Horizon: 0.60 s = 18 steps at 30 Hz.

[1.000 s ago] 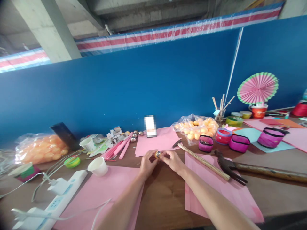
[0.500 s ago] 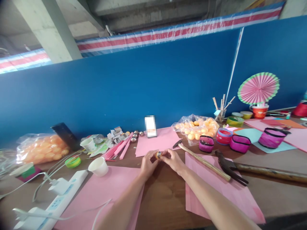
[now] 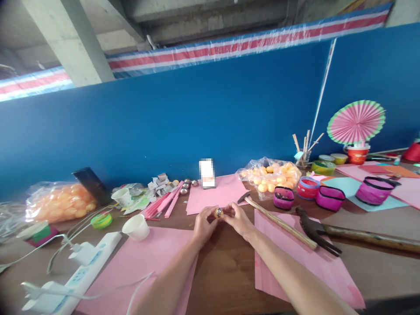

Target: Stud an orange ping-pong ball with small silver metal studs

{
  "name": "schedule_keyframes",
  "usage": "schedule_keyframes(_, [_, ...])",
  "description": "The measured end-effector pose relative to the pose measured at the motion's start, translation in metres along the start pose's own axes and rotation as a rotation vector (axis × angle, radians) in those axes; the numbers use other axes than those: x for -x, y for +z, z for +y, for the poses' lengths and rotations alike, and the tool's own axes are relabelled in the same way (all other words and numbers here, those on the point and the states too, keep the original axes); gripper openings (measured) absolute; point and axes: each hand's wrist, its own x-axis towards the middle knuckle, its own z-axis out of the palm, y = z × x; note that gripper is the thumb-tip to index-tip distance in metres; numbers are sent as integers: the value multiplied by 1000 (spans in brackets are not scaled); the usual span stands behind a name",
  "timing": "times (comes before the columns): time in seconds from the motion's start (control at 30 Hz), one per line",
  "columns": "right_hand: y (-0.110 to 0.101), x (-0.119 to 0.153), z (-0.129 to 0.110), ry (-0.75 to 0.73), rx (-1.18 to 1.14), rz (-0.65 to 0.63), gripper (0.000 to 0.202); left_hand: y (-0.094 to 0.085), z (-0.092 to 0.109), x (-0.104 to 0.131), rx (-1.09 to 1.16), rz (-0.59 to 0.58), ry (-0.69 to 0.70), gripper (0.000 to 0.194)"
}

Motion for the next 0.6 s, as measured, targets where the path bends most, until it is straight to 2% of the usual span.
schedule_keyframes(0.2, [-1, -2, 1, -16, 20, -1, 36, -1, 6, 0, 12, -17, 18, 32])
schedule_keyframes(0.43, [-4, -4, 6, -33, -19, -24, 29, 1, 3, 1, 52, 20, -68, 36])
schedule_keyframes(0.6, [-5, -4, 8, -46, 10, -2, 30, -2, 9, 0, 58, 6, -76, 39])
